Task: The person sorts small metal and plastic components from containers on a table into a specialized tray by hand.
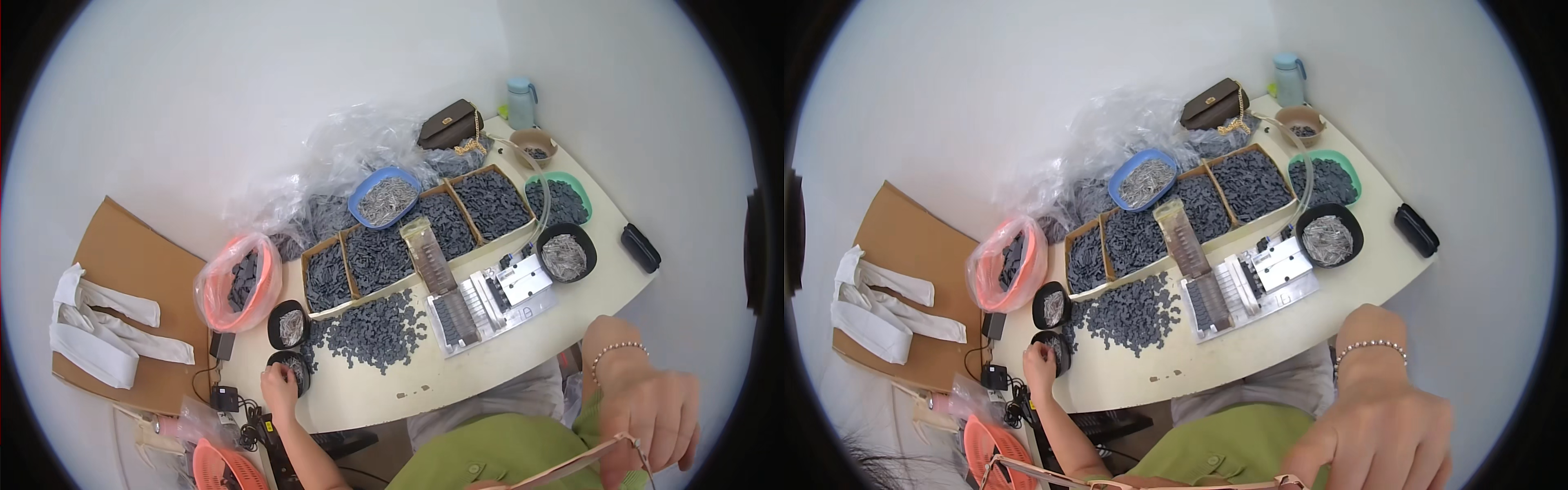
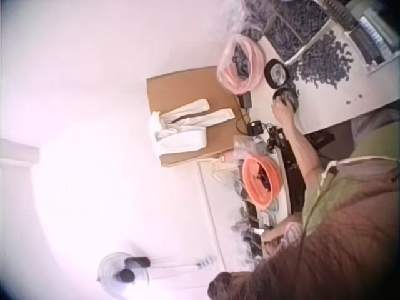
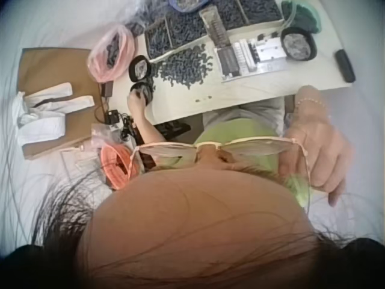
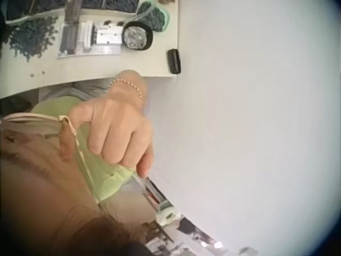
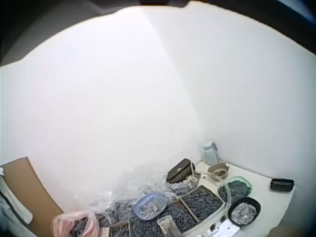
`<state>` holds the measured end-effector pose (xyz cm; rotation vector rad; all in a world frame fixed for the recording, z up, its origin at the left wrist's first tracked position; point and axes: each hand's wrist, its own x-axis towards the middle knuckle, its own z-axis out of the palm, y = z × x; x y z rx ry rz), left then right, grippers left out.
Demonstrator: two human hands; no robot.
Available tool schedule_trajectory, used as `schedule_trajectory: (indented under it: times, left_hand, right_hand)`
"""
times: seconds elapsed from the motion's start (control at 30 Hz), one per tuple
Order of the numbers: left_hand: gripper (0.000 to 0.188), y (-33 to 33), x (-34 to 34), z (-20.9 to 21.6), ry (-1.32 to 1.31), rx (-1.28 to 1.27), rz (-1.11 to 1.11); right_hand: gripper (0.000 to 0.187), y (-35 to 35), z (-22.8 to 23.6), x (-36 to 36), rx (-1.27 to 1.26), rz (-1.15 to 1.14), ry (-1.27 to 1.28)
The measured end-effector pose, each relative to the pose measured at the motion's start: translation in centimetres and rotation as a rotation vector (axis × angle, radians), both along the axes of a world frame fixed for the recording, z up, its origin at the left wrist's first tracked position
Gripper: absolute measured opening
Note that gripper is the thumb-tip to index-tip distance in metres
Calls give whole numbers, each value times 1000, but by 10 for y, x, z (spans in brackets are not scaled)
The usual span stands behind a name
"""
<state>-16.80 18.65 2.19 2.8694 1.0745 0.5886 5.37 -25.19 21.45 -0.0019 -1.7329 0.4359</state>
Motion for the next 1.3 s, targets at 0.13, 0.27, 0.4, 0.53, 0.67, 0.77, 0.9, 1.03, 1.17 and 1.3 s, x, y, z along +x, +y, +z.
schedule_trajectory:
  times: [0.13, 0.27, 0.4, 0.53, 0.67, 0.77, 0.9, 1.03, 1.17, 1.3]
  left_hand:
    - [9, 2, -1, -1, -4, 24, -23]
    - [9, -12, 5, 7, -145, 147, -61]
    - [12, -50, 34, 16, -404, 71, -251]
    - [33, -137, 75, 22, -218, -233, -665]
    - [69, -196, 105, 12, 162, -118, -1059]
    - [72, -208, 118, -4, 161, -54, -1052]
    - [77, -203, 138, -17, 159, 8, -1008]
    - [80, -200, 150, -21, 135, 16, -951]
    - [81, -199, 154, -20, 122, -5, -944]
    - [81, -200, 153, -18, 125, -9, -940]
  right_hand:
    - [35, -9, -1, -7, 19, -4, 56]
    - [33, -14, 1, -2, 52, 13, -24]
    - [23, -19, -4, -4, 18, 1, 68]
    - [15, -32, -26, -16, -1, 3, 188]
    - [23, -12, -4, -3, 32, -74, 6]
    - [19, -15, -4, -4, 24, -115, -20]
    - [25, -20, -6, -3, 53, -165, -37]
    - [31, -19, -2, 2, 89, -186, -81]
    - [32, -19, -4, -1, 94, -209, -56]
    - [32, -18, -2, 0, 95, -207, -62]
